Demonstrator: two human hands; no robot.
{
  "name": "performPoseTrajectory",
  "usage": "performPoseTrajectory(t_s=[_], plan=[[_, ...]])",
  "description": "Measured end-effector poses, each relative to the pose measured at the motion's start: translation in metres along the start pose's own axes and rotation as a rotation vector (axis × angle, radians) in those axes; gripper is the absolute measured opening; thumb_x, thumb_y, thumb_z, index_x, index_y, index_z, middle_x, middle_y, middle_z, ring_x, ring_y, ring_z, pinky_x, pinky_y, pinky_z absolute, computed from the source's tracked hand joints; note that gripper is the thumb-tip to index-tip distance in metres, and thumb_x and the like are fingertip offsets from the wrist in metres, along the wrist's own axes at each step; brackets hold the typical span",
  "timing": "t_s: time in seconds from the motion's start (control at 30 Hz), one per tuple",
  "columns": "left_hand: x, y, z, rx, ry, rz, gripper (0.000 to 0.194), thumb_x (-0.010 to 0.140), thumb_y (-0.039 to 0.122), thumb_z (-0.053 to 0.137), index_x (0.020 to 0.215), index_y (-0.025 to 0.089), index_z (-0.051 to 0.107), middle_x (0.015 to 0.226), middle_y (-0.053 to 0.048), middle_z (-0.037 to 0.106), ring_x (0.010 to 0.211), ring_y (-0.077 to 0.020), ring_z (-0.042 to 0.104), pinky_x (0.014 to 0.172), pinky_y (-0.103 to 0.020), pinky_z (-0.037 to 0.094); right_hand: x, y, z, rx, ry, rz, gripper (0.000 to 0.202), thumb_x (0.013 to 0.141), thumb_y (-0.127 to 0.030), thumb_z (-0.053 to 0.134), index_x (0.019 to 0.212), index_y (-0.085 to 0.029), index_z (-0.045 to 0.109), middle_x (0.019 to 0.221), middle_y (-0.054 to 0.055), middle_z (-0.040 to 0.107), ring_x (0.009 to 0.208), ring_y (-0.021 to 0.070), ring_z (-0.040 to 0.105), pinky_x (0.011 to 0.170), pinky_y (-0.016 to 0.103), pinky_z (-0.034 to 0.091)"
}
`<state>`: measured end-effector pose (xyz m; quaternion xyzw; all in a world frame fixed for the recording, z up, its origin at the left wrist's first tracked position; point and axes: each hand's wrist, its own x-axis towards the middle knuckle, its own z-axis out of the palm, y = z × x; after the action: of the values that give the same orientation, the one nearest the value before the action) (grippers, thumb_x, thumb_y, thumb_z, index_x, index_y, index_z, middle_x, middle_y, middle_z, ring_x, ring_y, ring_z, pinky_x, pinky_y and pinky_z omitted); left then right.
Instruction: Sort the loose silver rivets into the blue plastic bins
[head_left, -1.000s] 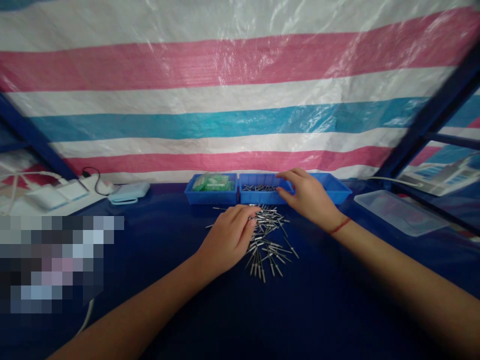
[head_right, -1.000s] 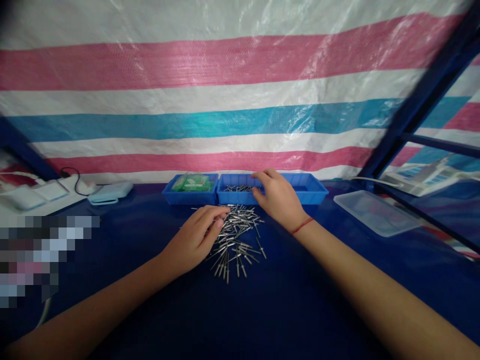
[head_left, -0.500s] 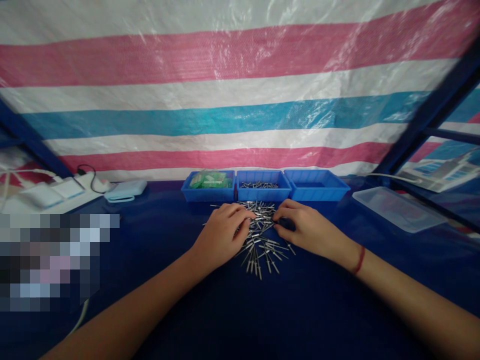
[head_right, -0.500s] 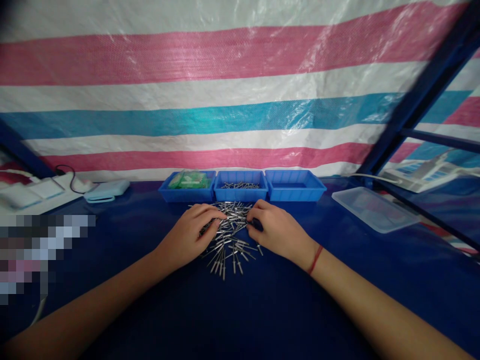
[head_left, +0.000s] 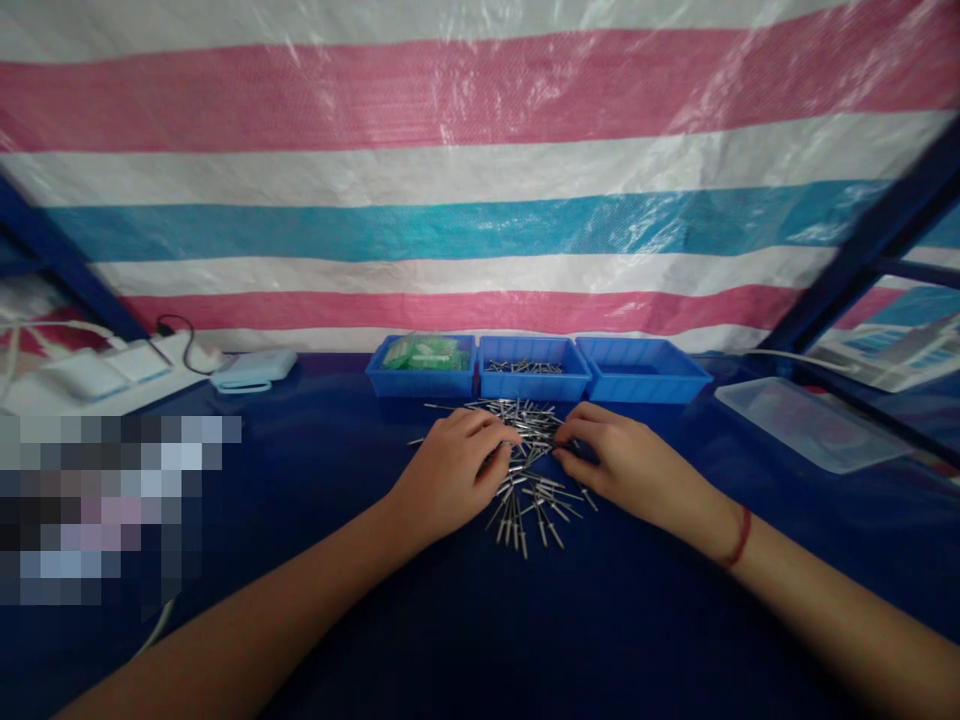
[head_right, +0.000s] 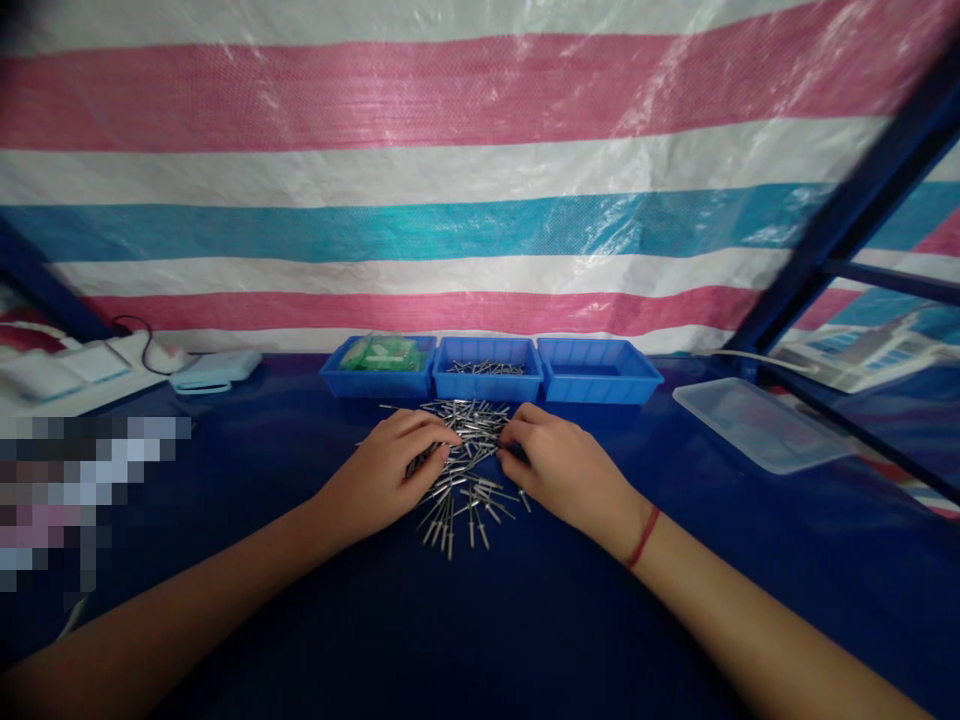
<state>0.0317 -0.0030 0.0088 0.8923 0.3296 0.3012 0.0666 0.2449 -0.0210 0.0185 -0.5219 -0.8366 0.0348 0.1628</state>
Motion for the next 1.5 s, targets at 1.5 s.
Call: performPoseTrajectory(t_s=[1.5], plan=[[-0.002,0.027,-0.007,-0.437,0.305,-0.004,0.01,0.081,0.011,0.059,0.089,0.017,0.062,0.078,0.001,0.062,0.069,-0.0088,0.056,0.067,-0.021,0.047,-0.007,-0.047,-0.013,1.224,-0.073,0.252,0.027,0.083,-0.038,0.054,0.068,-0.016,0.056,0.059,-0.003,0.046,0.056,0.0087,0.041,0.052,0.023,0.033]])
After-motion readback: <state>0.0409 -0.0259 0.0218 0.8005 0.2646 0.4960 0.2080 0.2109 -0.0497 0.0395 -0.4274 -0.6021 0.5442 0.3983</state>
